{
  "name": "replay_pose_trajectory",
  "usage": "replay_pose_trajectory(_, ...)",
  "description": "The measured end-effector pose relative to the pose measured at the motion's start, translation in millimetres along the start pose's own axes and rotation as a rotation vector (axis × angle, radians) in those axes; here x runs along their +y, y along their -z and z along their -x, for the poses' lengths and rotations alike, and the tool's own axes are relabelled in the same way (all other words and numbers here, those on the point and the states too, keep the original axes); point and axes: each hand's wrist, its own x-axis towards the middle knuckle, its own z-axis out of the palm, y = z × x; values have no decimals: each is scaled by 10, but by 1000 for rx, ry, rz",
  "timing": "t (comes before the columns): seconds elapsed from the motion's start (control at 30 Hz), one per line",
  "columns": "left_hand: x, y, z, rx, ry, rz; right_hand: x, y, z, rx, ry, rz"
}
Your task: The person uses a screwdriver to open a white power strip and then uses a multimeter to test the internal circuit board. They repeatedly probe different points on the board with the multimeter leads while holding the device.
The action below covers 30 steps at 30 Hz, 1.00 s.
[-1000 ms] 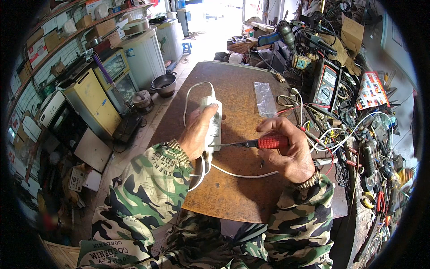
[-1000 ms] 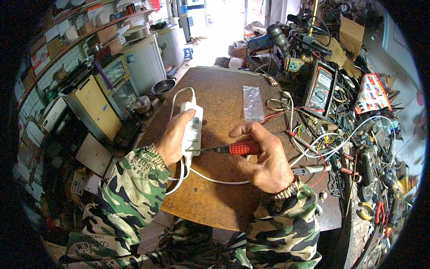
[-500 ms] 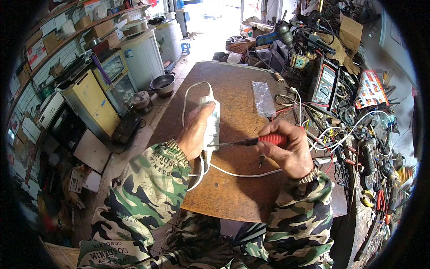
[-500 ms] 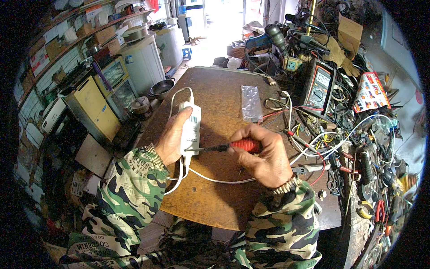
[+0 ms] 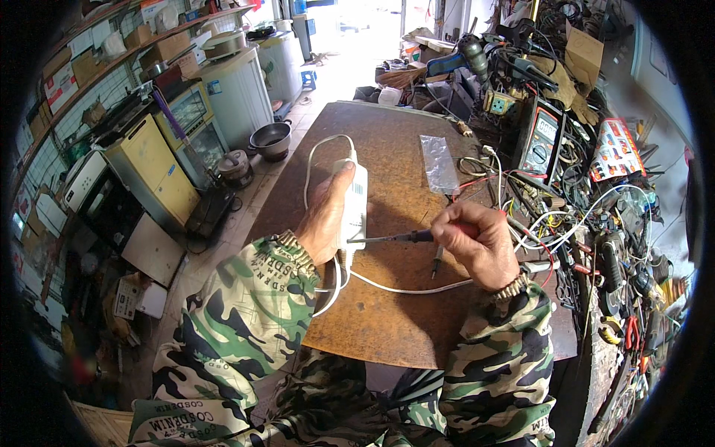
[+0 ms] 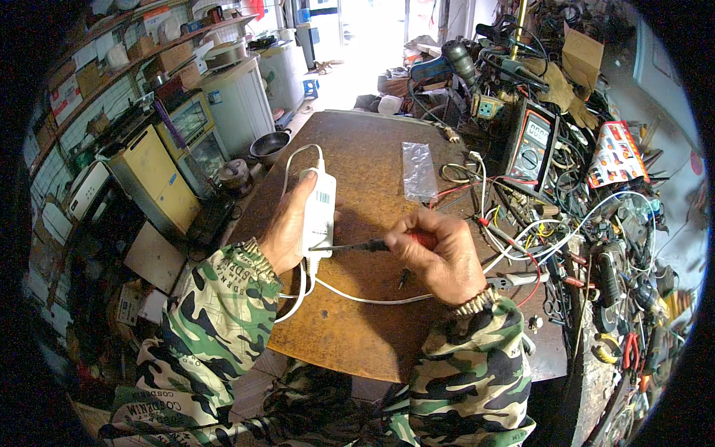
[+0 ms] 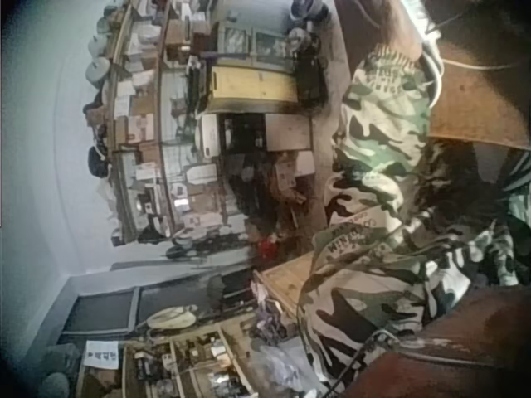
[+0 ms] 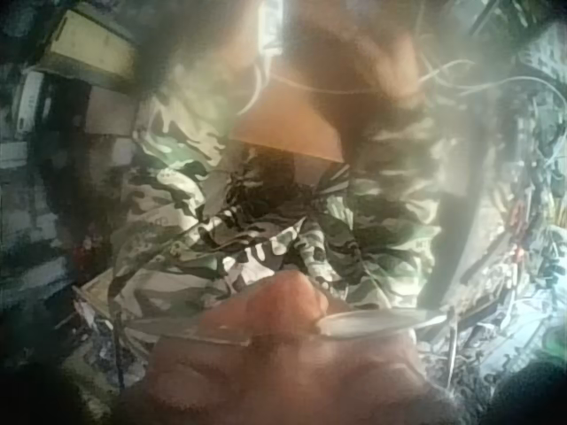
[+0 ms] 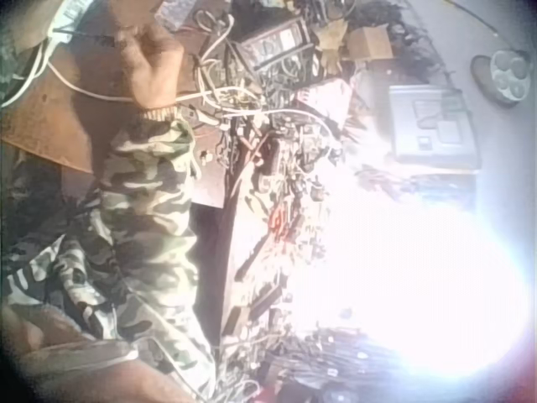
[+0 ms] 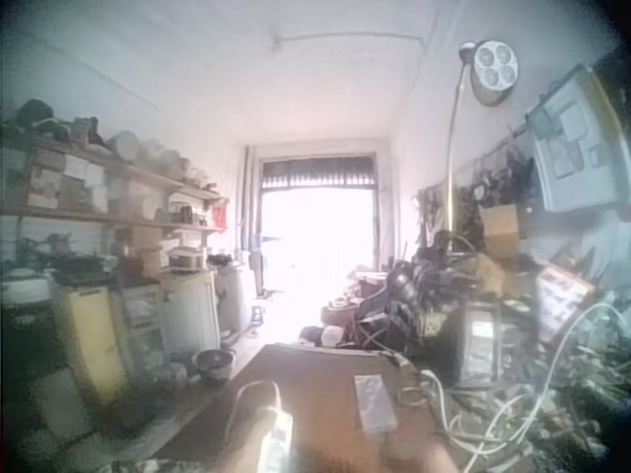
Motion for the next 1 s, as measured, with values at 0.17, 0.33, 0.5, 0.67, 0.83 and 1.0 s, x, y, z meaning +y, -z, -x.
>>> replay_pose_trajectory(0.17,-27,-14,-29,8,32,-26,-83,-36,12,81,-133,-105)
replay_pose_trajectory(0.33,-2,15,-10,-11,16,-37,17,-62,-1,99,101,-42)
replay_pose_trajectory(0.5,-18,-44,15,28,-20,14,-32,17,-26,-24,-176,-20)
replay_pose_trajectory(0.67,-39,-31,-21,-74,49,-39,30,14,13,60,14,-176)
replay_pose_trajectory(0.83,41,-45,12,24,51,24,144,201,-79,75,-74,-416)
replay_pose_trajectory(1.0,-64,-72,-156,13,56,124,613,240,-253,334,-11,-133)
